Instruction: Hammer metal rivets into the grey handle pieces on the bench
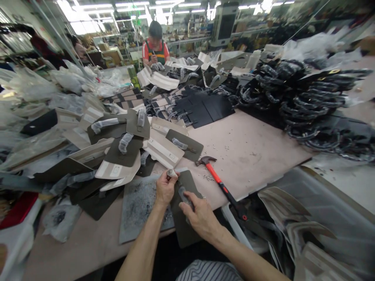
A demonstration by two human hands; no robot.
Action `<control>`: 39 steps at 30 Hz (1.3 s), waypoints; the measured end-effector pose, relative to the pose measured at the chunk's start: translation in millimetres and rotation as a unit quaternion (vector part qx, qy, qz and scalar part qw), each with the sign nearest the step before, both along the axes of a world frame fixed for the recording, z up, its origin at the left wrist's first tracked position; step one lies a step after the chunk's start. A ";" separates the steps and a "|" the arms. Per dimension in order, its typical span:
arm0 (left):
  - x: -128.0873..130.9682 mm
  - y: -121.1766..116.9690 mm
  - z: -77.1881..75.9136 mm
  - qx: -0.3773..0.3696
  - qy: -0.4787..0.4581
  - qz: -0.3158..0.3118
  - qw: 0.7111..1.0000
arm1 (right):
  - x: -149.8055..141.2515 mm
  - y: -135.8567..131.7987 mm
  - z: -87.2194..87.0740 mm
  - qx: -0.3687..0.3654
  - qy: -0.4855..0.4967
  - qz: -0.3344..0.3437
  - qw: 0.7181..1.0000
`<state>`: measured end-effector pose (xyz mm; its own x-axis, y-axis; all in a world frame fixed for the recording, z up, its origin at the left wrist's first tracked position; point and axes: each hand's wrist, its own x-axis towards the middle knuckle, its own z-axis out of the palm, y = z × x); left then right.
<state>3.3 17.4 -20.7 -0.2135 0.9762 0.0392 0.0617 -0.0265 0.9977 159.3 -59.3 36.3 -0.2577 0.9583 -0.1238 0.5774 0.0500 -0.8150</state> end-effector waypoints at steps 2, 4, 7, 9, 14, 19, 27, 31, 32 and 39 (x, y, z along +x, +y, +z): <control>-0.4 -1.0 -3.1 0.002 0.007 -0.010 1.000 | 5.0 1.4 -4.0 0.016 0.023 -0.012 1.000; -1.5 -2.3 -4.3 0.004 -0.002 -0.016 1.000 | 14.8 6.3 -10.7 0.048 0.019 -0.045 0.998; -1.9 -2.7 -4.3 0.002 -0.008 -0.023 1.000 | 41.3 21.1 -23.1 0.126 -0.057 -0.099 0.985; -1.3 -2.5 -4.1 -0.003 0.001 -0.021 1.000 | 64.1 33.5 -30.9 0.173 -0.150 -0.119 0.966; 0.2 -1.8 -4.9 -0.008 0.012 -0.017 1.000 | 105.3 54.1 -45.5 0.125 -0.337 -0.100 0.928; 0.3 -0.9 -6.8 -0.003 0.006 -0.020 1.000 | 108.4 60.9 -49.6 0.034 -0.365 -0.084 0.926; 4.5 -4.2 -1.5 0.017 0.087 -0.019 0.996 | 105.2 75.3 -29.1 -0.194 0.005 -0.131 0.972; 7.5 -9.1 1.4 0.052 0.193 -0.031 0.979 | 91.5 70.1 -5.4 -0.271 0.094 -0.095 0.953; 8.1 -10.1 1.5 0.060 0.205 -0.035 0.976 | 88.0 66.7 2.5 -0.267 0.109 -0.096 0.953; 9.7 -10.8 0.0 0.065 0.213 -0.037 0.974 | 78.4 49.0 52.0 0.132 -0.109 0.037 0.985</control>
